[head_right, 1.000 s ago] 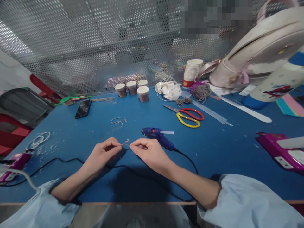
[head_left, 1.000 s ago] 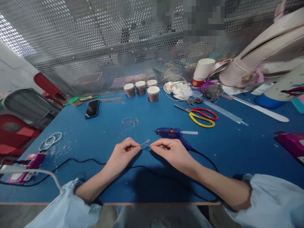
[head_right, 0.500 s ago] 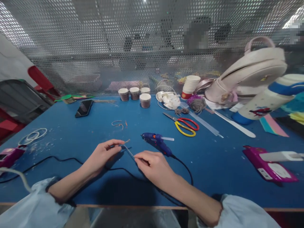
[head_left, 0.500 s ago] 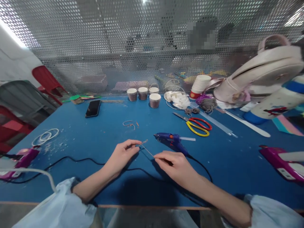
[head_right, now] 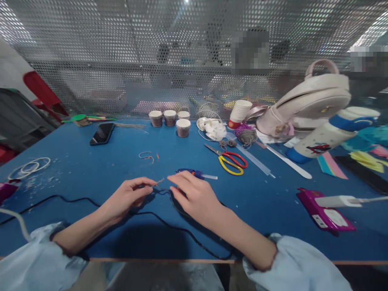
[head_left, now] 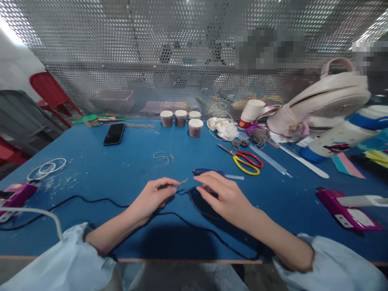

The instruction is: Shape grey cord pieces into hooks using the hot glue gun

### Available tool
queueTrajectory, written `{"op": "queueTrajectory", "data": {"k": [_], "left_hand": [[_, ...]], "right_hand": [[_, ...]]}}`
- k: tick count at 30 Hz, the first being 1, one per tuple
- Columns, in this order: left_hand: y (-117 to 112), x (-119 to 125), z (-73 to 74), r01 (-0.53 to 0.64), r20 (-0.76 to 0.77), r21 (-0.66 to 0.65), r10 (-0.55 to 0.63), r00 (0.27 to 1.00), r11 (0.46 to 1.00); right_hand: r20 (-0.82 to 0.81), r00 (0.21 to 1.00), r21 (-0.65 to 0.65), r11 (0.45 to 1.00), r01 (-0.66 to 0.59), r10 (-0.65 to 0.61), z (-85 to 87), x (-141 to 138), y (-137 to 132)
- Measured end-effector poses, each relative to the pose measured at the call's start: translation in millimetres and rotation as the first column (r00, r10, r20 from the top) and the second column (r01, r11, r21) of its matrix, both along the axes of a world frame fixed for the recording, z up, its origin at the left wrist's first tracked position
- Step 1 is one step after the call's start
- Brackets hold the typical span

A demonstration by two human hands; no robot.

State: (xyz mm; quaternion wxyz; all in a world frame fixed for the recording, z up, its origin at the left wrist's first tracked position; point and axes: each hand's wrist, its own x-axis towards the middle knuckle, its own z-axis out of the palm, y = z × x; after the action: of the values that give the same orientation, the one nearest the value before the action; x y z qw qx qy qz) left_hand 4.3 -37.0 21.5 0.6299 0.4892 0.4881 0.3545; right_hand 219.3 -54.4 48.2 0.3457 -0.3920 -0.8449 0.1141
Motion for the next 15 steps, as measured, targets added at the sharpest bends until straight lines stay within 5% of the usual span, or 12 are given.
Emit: {"op": "queueTrajectory", "data": {"k": [8,11,15], "left_hand": [[-2.2,1.7,4.2,0.074,0.045,-0.004,-0.074,0.996,0.997],[-2.9,2.4,4.6,0.082,0.071,-0.034,-0.08,0.994,0.996],[-5.3,3.0,5.8,0.105,0.173,-0.144,-0.08,0.982,0.984]], "right_hand": [[-0.077,0.993,0.062,0.995,-0.08,0.085,-17.5,-20.0,20.4],[-0.024,0.997,0.249,0.966,-0.07,0.079,-21.5,-17.9,20.8],[0.144,0.989,0.533,0.841,-0.099,0.025,-21.7,-14.9,20.5]]}}
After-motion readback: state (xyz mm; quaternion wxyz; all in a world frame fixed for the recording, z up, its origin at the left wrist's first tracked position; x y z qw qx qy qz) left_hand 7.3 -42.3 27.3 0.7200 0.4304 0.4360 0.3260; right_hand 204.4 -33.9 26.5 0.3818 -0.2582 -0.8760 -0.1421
